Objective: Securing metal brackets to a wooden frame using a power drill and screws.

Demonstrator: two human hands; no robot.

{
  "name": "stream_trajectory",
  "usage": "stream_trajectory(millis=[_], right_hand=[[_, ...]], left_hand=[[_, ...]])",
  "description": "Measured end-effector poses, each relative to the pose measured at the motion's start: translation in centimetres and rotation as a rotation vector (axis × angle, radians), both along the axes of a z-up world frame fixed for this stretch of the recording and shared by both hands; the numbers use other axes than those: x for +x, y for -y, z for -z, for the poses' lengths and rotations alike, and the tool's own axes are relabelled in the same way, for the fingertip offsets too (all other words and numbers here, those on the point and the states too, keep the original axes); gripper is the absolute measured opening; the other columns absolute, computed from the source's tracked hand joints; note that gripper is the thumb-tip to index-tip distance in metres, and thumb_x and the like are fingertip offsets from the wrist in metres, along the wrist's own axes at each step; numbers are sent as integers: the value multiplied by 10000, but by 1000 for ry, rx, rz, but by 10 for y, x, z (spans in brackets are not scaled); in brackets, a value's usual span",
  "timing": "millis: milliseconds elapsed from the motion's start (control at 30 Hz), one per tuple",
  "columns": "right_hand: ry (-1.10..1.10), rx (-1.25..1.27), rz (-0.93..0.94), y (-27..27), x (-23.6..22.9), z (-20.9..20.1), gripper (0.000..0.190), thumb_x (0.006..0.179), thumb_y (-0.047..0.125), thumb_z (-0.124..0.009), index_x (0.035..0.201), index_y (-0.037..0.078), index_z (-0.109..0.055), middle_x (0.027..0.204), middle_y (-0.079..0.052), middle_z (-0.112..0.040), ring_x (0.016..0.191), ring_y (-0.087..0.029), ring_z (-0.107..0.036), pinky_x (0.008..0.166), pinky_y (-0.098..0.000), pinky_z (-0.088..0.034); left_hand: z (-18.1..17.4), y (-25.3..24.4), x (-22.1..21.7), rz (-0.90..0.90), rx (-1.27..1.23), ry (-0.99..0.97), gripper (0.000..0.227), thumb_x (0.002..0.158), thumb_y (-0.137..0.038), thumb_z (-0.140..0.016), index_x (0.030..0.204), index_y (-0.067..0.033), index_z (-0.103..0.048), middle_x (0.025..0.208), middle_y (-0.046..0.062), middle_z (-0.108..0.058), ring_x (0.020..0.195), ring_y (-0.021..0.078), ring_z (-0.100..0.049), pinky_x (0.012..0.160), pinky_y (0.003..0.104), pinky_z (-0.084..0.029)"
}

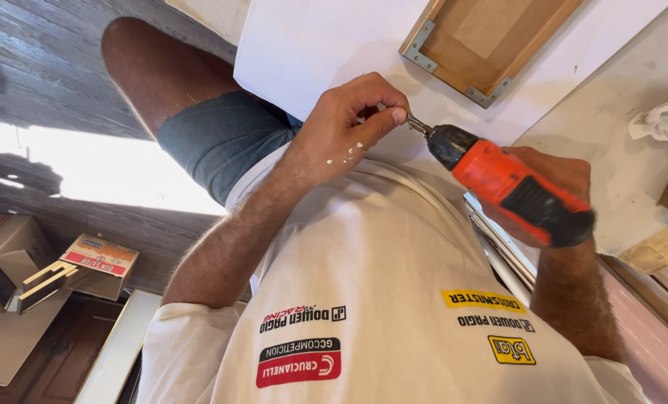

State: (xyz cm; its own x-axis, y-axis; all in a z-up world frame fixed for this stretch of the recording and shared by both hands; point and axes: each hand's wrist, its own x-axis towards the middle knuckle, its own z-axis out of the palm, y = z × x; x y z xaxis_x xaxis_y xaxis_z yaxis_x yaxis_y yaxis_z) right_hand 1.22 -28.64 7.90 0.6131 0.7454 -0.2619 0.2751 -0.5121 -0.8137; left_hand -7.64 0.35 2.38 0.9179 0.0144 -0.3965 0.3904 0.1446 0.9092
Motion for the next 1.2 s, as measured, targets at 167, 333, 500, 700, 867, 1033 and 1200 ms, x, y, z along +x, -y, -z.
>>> stream_trajectory(millis=[167, 333, 500, 700, 867, 1033, 1200], right_hand=[[-236, 68, 174, 27, -4, 15, 162, 863, 43, -799, 885, 82, -643, 795, -1, -632, 692, -102, -573, 739, -269, -520], [-775, 49, 414, 32, -10, 19, 184, 957, 145, -648, 1120, 72, -605, 761, -69, -593, 634, -139, -556, 669, -285, -514], [-749, -150, 512, 36, -9, 13, 93, 961, 131, -677, 990, 60, -625, 825, -52, -628, 688, -130, -591, 708, -268, -542], [-801, -28, 439, 28, 2, 15, 309, 953, 198, -654, 1225, 52, -639, 741, -90, -586, 619, -140, -543, 645, -246, -475], [-769, -27, 419, 26, 4, 12, 247, 977, 187, -632, 1186, 63, -589, 761, -66, -580, 631, -133, -538, 659, -263, -496], [-430, -219, 548, 12, 1, -4, 79, 1038, 50, -705, 1007, 57, -633, 861, -71, -655, 741, -131, -624, 785, -289, -585], [-25, -111, 183, -12, 13, -17, 207, 969, 24, -811, 1109, -47, -674, 999, -136, -687, 864, -217, -657, 880, -338, -553]], left_hand=[[-9, -9, 5, 36, -93, 191, 118, 1069, -164, -589, 1052, -81, -671, 993, 33, -604, 858, 142, -546, 785, 273, -433], [-16, -10, 11, -11, 90, 445, 97, 1059, -65, -608, 1084, 17, -653, 1045, 128, -612, 935, 249, -643, 821, 325, -532], [-7, -15, 14, 84, 407, 594, 99, 1087, -25, -542, 1144, 1, -618, 1081, 162, -574, 913, 316, -617, 771, 395, -524], [-9, -19, 21, 68, 428, 638, 80, 1086, -23, -543, 1105, 12, -612, 1062, 159, -582, 905, 325, -613, 778, 394, -525], [7, -18, 20, 67, 548, 643, 122, 1060, -39, -627, 1156, 32, -605, 1083, 171, -611, 956, 290, -648, 811, 378, -610], [13, -16, 22, -19, 728, 500, 215, 1069, -111, -691, 1201, -8, -557, 1121, 141, -551, 928, 315, -594, 763, 378, -532], [24, -6, 32, -5, 773, 439, 496, 1037, -264, -821, 1315, -25, -486, 1201, 124, -552, 980, 314, -585, 797, 392, -536]])
